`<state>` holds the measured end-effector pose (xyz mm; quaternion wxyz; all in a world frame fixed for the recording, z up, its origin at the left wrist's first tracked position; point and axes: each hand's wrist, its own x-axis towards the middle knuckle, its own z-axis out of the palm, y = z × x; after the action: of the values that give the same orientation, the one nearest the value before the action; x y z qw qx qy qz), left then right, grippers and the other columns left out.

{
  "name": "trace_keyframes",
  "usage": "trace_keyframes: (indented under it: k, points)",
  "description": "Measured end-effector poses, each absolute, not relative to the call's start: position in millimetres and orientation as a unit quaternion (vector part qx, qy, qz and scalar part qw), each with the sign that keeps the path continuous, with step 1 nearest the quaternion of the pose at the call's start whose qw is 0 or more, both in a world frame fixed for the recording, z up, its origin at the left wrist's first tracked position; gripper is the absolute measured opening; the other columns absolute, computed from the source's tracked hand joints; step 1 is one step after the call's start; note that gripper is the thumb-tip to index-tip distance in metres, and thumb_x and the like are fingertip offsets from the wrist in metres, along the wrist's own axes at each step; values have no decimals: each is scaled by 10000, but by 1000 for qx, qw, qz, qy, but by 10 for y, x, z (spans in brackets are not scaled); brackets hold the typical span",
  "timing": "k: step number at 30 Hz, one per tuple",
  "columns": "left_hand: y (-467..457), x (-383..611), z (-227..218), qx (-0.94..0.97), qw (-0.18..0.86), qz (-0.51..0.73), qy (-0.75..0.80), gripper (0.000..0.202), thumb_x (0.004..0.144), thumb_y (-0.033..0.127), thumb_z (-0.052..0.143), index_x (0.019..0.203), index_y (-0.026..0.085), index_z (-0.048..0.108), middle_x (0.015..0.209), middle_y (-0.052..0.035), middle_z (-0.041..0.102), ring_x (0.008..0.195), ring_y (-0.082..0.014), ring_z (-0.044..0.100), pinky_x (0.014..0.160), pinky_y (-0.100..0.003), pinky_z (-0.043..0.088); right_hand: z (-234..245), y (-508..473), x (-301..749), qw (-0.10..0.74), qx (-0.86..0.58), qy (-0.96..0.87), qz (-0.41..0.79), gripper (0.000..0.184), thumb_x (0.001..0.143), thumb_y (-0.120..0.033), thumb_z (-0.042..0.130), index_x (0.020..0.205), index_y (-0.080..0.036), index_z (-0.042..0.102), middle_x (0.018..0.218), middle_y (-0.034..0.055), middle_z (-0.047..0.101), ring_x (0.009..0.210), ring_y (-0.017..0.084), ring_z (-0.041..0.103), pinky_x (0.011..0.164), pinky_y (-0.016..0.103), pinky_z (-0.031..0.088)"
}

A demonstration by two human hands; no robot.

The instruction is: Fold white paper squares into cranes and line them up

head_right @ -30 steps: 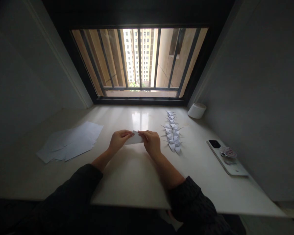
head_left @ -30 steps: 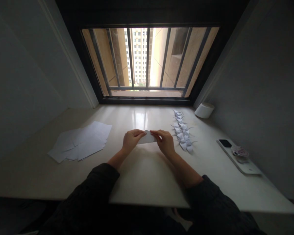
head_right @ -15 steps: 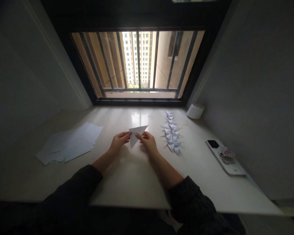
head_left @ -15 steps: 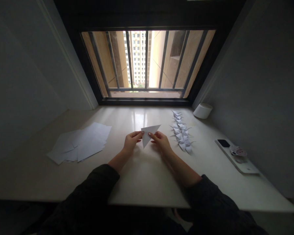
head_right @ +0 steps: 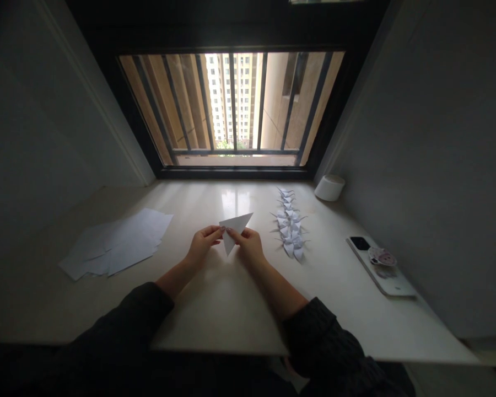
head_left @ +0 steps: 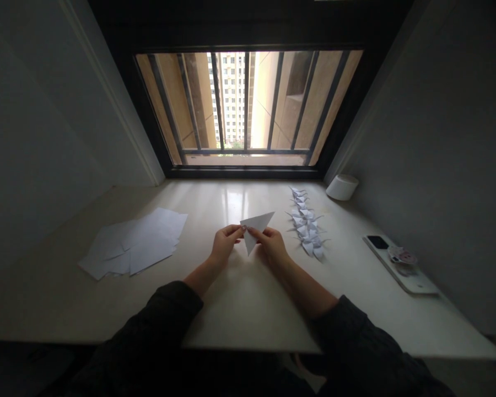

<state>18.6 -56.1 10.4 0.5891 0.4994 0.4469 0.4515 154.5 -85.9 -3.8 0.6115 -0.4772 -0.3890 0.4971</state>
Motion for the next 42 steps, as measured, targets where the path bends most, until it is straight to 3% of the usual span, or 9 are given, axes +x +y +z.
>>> trace_keyframes:
  k: [8,14,22,26,31,38,42]
  points:
    - [-572,189,150,554,538,464,434,311,660,471,678,702,164,680,641,-6,608,630,-123,541,593,-233,415,13,-885,1555,606,-472,-373,521,309,590,-397,765,762,-142,729,761,68,718,644,174,625,646,298,465]
    - [-563,190,151,564,476,497,457,298,672,454,679,655,157,686,577,3,581,588,-114,509,565,-227,384,39,-855,1565,579,-518,-377,505,336,553,-439,771,722,-152,729,680,61,700,583,154,581,554,270,413]
    - [-500,178,106,570,433,519,468,333,685,473,657,630,145,665,556,5,567,566,-106,498,545,-219,373,-4,-802,1687,543,-501,-409,535,383,599,-515,721,735,-157,740,711,64,693,624,145,572,605,274,404]
    - [-481,167,91,568,433,519,469,347,682,487,652,619,146,656,560,2,570,566,-108,502,544,-219,376,3,-787,1749,520,-493,-435,545,393,626,-533,694,745,-162,744,701,65,686,640,153,579,613,278,405]
    - [-485,162,64,579,430,514,464,345,699,483,642,621,147,635,548,11,546,552,-101,482,535,-216,364,33,-776,1799,522,-546,-482,443,334,570,-495,747,610,-164,722,570,33,643,568,139,532,565,265,366]
    - [-485,157,67,582,443,514,449,342,723,474,620,609,152,603,575,11,544,588,-107,494,564,-216,384,-16,-785,1779,523,-524,-500,449,372,621,-527,698,534,-169,649,546,21,626,541,125,513,565,259,373]
    - [-505,152,118,578,499,479,433,333,719,479,626,740,148,657,663,-4,607,641,-120,534,576,-215,401,-59,-807,1708,556,-515,-465,458,390,620,-533,694,516,-172,588,552,11,600,546,119,500,569,256,386]
